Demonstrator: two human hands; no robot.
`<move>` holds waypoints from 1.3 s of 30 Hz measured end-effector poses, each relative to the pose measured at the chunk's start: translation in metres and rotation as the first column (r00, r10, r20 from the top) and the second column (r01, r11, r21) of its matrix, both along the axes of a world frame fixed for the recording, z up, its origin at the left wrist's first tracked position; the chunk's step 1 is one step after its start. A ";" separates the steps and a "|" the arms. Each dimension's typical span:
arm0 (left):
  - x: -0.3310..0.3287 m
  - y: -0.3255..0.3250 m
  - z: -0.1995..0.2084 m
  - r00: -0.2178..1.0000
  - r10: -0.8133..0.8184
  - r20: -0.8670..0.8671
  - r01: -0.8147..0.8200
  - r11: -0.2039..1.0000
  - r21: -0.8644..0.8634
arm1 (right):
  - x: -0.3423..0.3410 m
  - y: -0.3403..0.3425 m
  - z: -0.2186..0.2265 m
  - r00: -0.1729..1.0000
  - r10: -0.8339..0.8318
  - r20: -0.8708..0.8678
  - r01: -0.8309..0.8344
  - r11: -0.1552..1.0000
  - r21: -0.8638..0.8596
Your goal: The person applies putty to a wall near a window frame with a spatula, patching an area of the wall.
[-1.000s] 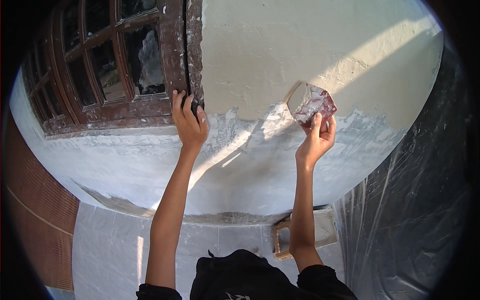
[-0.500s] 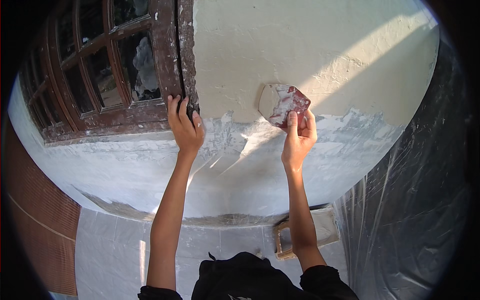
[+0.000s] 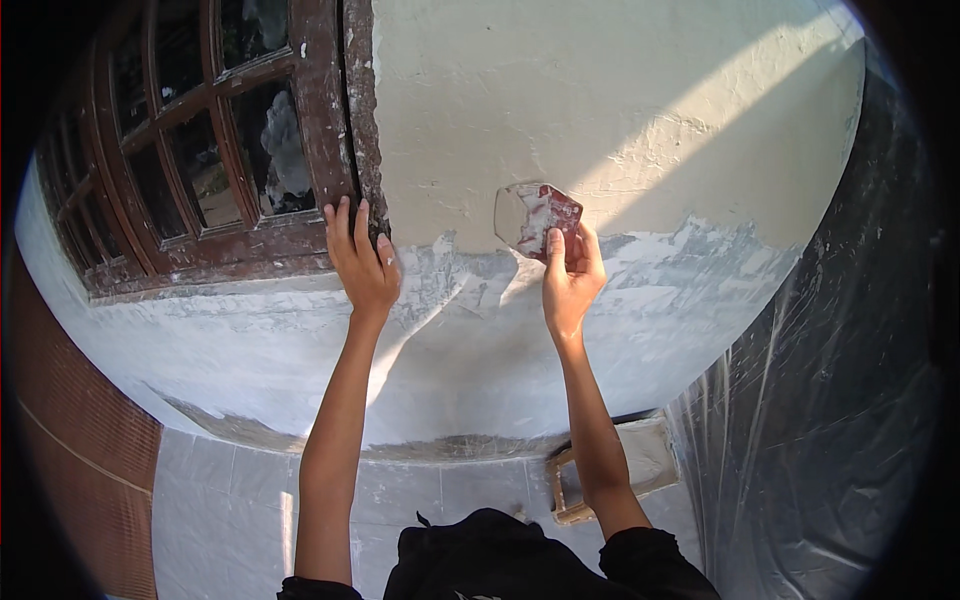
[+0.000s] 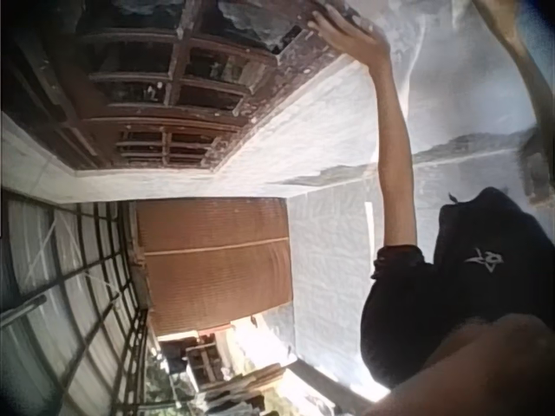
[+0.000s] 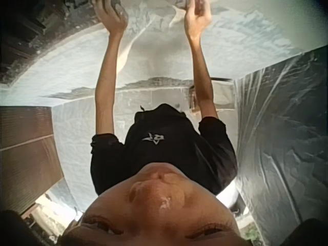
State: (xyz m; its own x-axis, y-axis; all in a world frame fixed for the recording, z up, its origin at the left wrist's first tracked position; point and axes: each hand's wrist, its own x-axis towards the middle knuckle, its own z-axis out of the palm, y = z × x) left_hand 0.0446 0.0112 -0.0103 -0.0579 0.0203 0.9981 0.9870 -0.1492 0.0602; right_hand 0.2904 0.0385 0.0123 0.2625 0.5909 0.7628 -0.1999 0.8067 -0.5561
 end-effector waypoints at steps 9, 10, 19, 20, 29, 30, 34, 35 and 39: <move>-0.002 0.001 0.001 1.000 -0.010 -0.016 0.011 0.999 0.038 | 0.008 -0.014 -0.004 0.998 0.063 -0.024 -0.063 0.998 0.015; -0.004 0.001 0.002 1.000 -0.005 -0.014 0.006 0.999 0.032 | 0.000 -0.010 -0.008 0.999 0.054 0.003 -0.054 0.999 -0.001; 0.001 -0.002 0.000 1.000 0.006 -0.003 -0.006 1.000 0.005 | 0.016 -0.013 -0.008 0.994 -0.027 -0.110 0.022 0.999 -0.042; 0.000 -0.002 0.000 1.000 -0.001 -0.002 0.001 1.000 0.002 | 0.009 -0.017 -0.008 0.998 0.059 -0.039 -0.059 0.998 -0.013; 0.001 -0.002 -0.001 1.000 -0.011 0.006 0.011 1.000 0.010 | 0.024 -0.003 -0.028 0.972 -0.058 -0.228 0.021 0.987 -0.157; 0.000 -0.001 -0.001 1.000 -0.012 -0.002 0.012 1.000 0.011 | 0.016 -0.004 -0.028 0.976 0.001 -0.220 -0.030 0.991 -0.127; -0.006 -0.001 0.000 1.000 -0.014 -0.003 0.014 1.000 0.016 | -0.020 -0.015 -0.018 0.993 0.086 -0.082 -0.090 0.995 -0.046; -0.003 0.001 -0.001 1.000 -0.022 -0.002 0.022 1.000 0.012 | -0.022 -0.009 -0.020 0.992 0.085 -0.094 -0.089 0.995 -0.044; -0.002 0.002 -0.001 0.999 -0.028 0.020 0.028 0.999 0.019 | 0.010 -0.001 -0.025 0.957 -0.102 -0.271 0.058 0.985 -0.163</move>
State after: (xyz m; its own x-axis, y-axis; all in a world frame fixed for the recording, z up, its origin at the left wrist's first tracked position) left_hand 0.0426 0.0130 -0.0111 -0.0775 0.0032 0.9970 0.9810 -0.1784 0.0768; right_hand 0.3008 0.0375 -0.0130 0.5021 0.6622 0.5563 -0.3019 0.7370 -0.6048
